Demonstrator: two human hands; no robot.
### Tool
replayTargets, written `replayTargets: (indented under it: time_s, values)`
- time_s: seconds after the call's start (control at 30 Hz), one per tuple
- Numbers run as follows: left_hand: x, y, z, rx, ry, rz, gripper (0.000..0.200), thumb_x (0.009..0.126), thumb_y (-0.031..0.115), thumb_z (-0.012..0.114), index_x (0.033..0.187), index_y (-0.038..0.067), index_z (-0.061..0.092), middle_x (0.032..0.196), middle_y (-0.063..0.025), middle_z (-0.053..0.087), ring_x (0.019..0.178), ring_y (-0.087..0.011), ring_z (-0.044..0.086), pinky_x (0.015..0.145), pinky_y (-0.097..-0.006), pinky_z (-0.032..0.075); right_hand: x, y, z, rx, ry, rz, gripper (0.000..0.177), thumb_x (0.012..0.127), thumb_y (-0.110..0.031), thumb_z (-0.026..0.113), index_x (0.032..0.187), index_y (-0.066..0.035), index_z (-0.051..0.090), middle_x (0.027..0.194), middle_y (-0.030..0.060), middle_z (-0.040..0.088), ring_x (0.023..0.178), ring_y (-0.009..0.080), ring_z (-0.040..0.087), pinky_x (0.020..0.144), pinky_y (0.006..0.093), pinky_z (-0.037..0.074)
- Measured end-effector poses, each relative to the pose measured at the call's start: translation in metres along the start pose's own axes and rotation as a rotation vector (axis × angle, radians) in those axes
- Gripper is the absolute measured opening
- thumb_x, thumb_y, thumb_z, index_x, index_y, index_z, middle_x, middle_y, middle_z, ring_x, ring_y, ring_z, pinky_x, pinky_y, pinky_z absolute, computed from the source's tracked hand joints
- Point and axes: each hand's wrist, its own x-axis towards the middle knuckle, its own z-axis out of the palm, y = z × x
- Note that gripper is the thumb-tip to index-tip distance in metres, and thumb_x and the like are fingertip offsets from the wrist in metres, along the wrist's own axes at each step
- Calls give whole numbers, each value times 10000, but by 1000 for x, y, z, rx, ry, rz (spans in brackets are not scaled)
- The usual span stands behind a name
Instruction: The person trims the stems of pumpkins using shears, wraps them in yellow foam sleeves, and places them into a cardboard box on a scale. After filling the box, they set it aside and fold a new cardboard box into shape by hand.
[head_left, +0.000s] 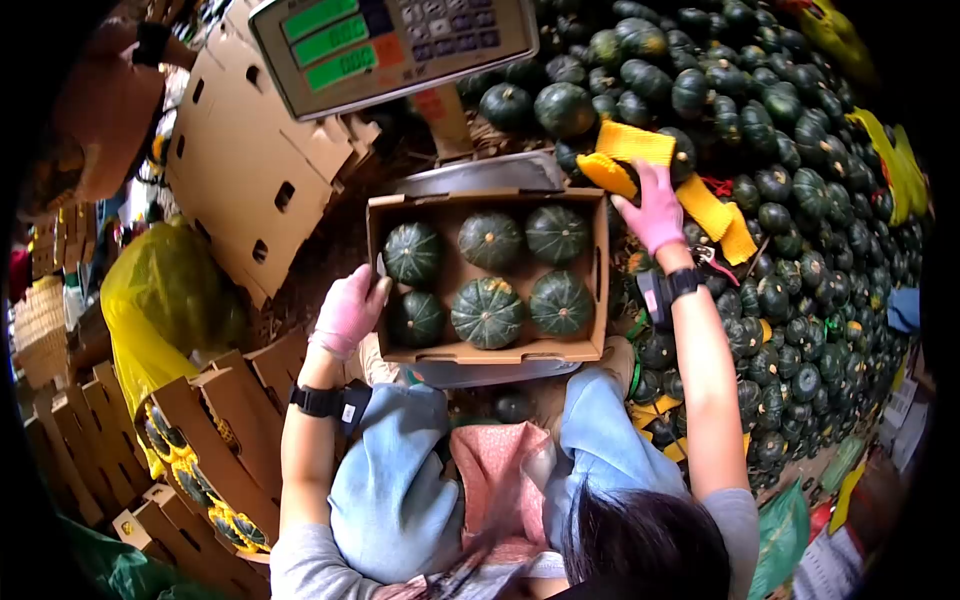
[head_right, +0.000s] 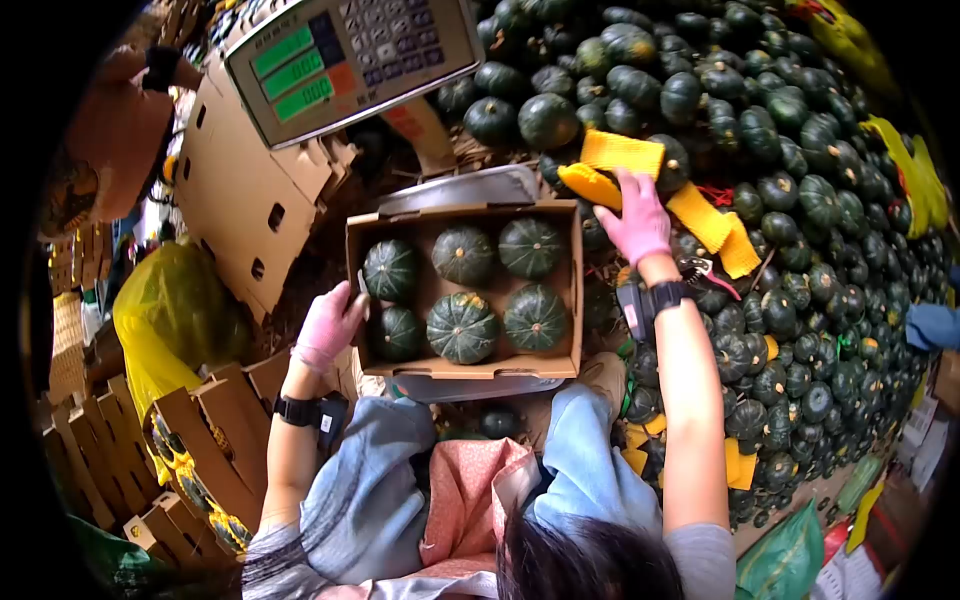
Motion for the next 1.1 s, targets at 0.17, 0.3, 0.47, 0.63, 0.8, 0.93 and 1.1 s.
replayTargets:
  time_s: [0.17, 0.3, 0.47, 0.63, 0.8, 0.93, 1.1]
  values:
    - [12, 4, 13, -183, 132, -159, 172, 886, 163, 533, 791, 20, 525, 662, -233, 555, 653, -432, 556, 547, -469, 434, 49, -30, 11, -358, -162, 101, 352, 747, -285, 672, 1056, -138, 589, 986, 121, 632, 905, 298, 611, 800, 413, 500]
    - [16, 8, 26, -279, 152, -169, 181, 887, 196, 538, 813, 30, 537, 692, -237, 570, 694, -443, 563, 586, -479, 452, 13, -51, -53, -25, 398, -74, 255, 760, -141, 619, 975, -39, 526, 909, 160, 567, 842, 362, 569, 741, 430, 464]
    - [1, 71, -1, -64, 575, 182, 238, 835, 249, 635, 891, 34, 551, 732, -175, 543, 695, -353, 550, 633, -411, 463, -48, -149, -100, -34, 270, -264, 194, 749, -100, 611, 879, -28, 487, 846, 159, 469, 744, 333, 514, 668, 420, 453]
    - [-16, 113, -30, -988, -235, 233, 262, 875, 259, 618, 895, 14, 528, 742, -116, 495, 664, -208, 506, 609, -320, 433, -80, -208, -66, 250, 46, -556, 368, 585, -46, 705, 899, -58, 514, 877, 144, 488, 722, 342, 562, 602, 395, 489]
    - [-17, 111, -21, -1156, -213, 162, 159, 936, 194, 510, 916, 38, 487, 815, -14, 449, 766, -71, 408, 670, -231, 388, -83, -215, -68, 629, -290, -501, 726, 543, -257, 832, 1111, -44, 433, 1020, 163, 455, 926, 354, 527, 815, 385, 461]
    - [-11, 109, -9, -1041, -65, 279, 149, 932, 202, 520, 922, 61, 473, 854, 7, 430, 779, -68, 394, 676, -233, 387, -86, -205, -50, 1274, -584, -15, 583, 753, -451, 736, 1076, -30, 495, 969, 41, 471, 914, 120, 509, 795, 265, 442]
    - [-6, 108, 0, -933, -73, 261, 283, 836, 252, 678, 862, 43, 489, 785, -34, 457, 726, -105, 449, 638, -264, 414, -77, -207, -51, 1282, -539, 88, 223, 908, -252, 601, 933, -31, 587, 859, -19, 568, 762, 58, 508, 697, 210, 438]
